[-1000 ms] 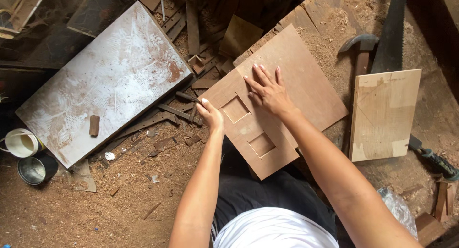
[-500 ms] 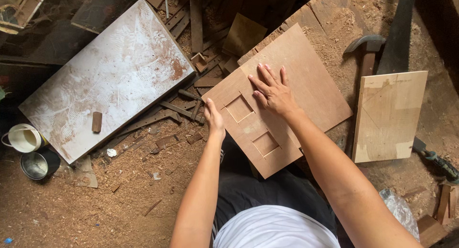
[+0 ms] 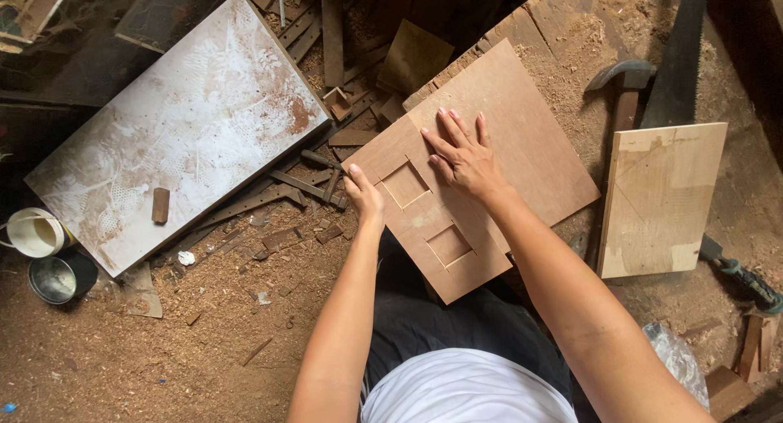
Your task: The person aligns a small wooden piece with a larger board, then uses a hand saw to cut the larger board along a marked line. The person handles the wood pieces and the saw throughout the process.
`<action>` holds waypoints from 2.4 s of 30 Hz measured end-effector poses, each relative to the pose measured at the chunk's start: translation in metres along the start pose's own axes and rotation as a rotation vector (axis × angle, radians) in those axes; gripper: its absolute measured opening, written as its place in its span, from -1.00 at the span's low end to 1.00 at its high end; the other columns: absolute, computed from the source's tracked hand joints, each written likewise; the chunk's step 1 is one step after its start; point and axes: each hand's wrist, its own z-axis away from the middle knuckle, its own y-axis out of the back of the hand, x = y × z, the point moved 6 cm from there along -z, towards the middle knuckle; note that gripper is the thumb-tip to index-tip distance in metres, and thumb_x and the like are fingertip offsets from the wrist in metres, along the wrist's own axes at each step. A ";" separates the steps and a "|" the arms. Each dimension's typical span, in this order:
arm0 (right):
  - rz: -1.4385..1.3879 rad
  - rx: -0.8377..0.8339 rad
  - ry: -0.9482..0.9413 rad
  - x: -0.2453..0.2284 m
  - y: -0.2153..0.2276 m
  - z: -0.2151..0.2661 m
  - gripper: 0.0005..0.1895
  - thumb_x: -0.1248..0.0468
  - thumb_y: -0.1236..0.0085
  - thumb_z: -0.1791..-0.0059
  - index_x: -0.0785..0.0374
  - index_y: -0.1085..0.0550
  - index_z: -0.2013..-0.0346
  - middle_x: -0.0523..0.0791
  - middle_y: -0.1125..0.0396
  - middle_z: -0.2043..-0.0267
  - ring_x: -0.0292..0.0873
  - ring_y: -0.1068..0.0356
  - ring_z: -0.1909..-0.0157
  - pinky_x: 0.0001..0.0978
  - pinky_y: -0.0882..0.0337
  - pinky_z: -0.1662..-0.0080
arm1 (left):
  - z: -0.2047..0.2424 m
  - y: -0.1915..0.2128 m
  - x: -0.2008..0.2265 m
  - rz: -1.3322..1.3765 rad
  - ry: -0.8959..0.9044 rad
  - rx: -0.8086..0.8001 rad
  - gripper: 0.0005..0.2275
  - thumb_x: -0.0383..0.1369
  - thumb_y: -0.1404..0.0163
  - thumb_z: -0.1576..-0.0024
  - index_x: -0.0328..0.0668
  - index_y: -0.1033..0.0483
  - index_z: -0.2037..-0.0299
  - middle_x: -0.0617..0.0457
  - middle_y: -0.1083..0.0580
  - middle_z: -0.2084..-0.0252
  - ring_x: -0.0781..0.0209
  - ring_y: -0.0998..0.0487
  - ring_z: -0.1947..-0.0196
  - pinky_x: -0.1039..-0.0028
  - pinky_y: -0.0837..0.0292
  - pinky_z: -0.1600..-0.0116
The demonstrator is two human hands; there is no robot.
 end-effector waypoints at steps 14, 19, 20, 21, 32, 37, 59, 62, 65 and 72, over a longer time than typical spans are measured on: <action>-0.002 -0.011 -0.019 0.000 -0.003 -0.001 -0.46 -0.14 0.25 -0.15 -0.41 -0.13 -0.46 -0.20 0.25 -0.63 -0.18 0.30 -0.62 0.06 0.55 -0.50 | 0.038 0.002 -0.039 0.037 0.245 -0.356 0.01 0.40 0.27 0.12 0.10 0.17 -0.55 -0.07 0.40 -0.57 -0.09 0.39 -0.56 -0.26 0.41 -0.46; -0.027 0.009 -0.008 -0.002 0.004 0.000 -0.46 -0.12 0.20 -0.15 -0.36 -0.16 -0.45 -0.18 0.21 -0.63 -0.16 0.26 -0.62 0.08 0.53 -0.50 | 0.029 -0.008 -0.070 0.167 0.161 -0.298 0.15 0.25 -0.16 0.08 -0.60 0.26 -0.38 -0.44 0.16 -0.49 -0.20 0.16 -0.53 -0.22 0.23 -0.48; -0.030 0.015 -0.003 -0.003 0.004 0.000 -0.46 -0.11 0.19 -0.15 -0.34 -0.17 -0.45 -0.17 0.21 -0.63 -0.15 0.26 -0.62 0.08 0.52 -0.50 | 0.026 -0.008 -0.073 0.175 0.136 -0.298 0.15 0.20 -0.21 0.08 -0.64 0.27 -0.35 -0.48 0.15 -0.47 -0.20 0.15 -0.51 -0.23 0.22 -0.48; -0.033 0.021 0.001 -0.003 0.004 0.000 -0.46 -0.10 0.18 -0.14 -0.33 -0.18 -0.45 -0.16 0.20 -0.63 -0.14 0.25 -0.62 0.09 0.52 -0.51 | 0.023 -0.006 -0.077 0.174 0.124 -0.270 0.09 0.21 -0.22 0.09 -0.66 0.13 -0.27 -0.51 0.02 -0.38 -0.23 0.01 -0.43 -0.20 0.08 -0.46; -0.173 0.185 -0.018 -0.002 0.005 0.029 -0.38 -0.01 0.02 -0.13 -0.03 -0.19 -0.49 -0.06 0.13 -0.62 -0.05 0.17 -0.63 0.13 0.36 -0.54 | 0.013 -0.009 -0.083 0.212 0.087 -0.243 -0.10 0.20 -0.23 0.11 -0.49 -0.10 -0.12 -0.32 -0.21 -0.23 -0.02 -0.17 -0.31 -0.14 0.07 -0.44; -0.266 0.326 -0.162 0.012 0.010 0.081 -0.35 0.06 -0.04 -0.13 0.13 -0.17 -0.49 0.05 0.12 -0.61 0.07 0.16 -0.62 0.16 0.30 -0.52 | 0.008 -0.002 -0.081 0.113 0.100 -0.193 -0.09 0.25 -0.20 0.13 -0.49 -0.14 -0.08 -0.35 -0.24 -0.18 -0.12 -0.19 -0.33 -0.16 0.02 -0.45; -0.242 0.713 -0.867 0.125 0.075 0.255 -0.16 0.11 -0.07 -0.12 0.27 0.08 -0.57 0.20 0.25 -0.62 0.18 0.25 -0.65 0.11 0.24 -0.55 | 0.045 -0.001 0.041 0.279 -0.265 -0.493 -0.47 -0.20 -0.26 -0.08 -0.38 -0.38 -0.14 -0.11 -0.52 -0.08 0.11 -0.57 -0.09 0.30 -0.57 -0.21; -0.168 0.888 -0.775 0.143 0.089 0.275 -0.20 0.25 -0.04 -0.16 0.27 0.11 -0.61 0.13 0.26 -0.70 0.12 0.28 -0.69 0.02 0.22 -0.67 | 0.051 -0.003 0.054 0.306 -0.261 -0.526 -0.43 -0.20 -0.25 -0.06 -0.33 -0.31 -0.20 -0.11 -0.49 -0.12 0.05 -0.54 -0.11 0.18 -0.54 -0.19; -0.091 0.938 -0.813 0.165 0.100 0.295 -0.19 0.34 -0.04 -0.16 0.28 0.11 -0.63 0.11 0.29 -0.72 0.12 0.32 -0.72 0.01 0.25 -0.68 | 0.060 -0.011 0.061 0.309 -0.252 -0.586 -0.39 -0.19 -0.25 -0.04 -0.29 -0.28 -0.24 -0.11 -0.46 -0.16 0.04 -0.52 -0.14 0.13 -0.52 -0.20; -0.244 0.956 -0.849 0.193 0.103 0.320 -0.18 0.37 -0.08 -0.10 0.34 0.07 -0.59 0.14 0.33 -0.66 0.18 0.33 -0.69 -0.02 0.19 -0.61 | 0.069 -0.032 0.043 0.173 -0.145 -0.484 -0.35 -0.18 -0.26 -0.05 -0.37 -0.17 -0.21 -0.19 -0.45 -0.15 0.02 -0.50 -0.19 0.13 -0.47 -0.27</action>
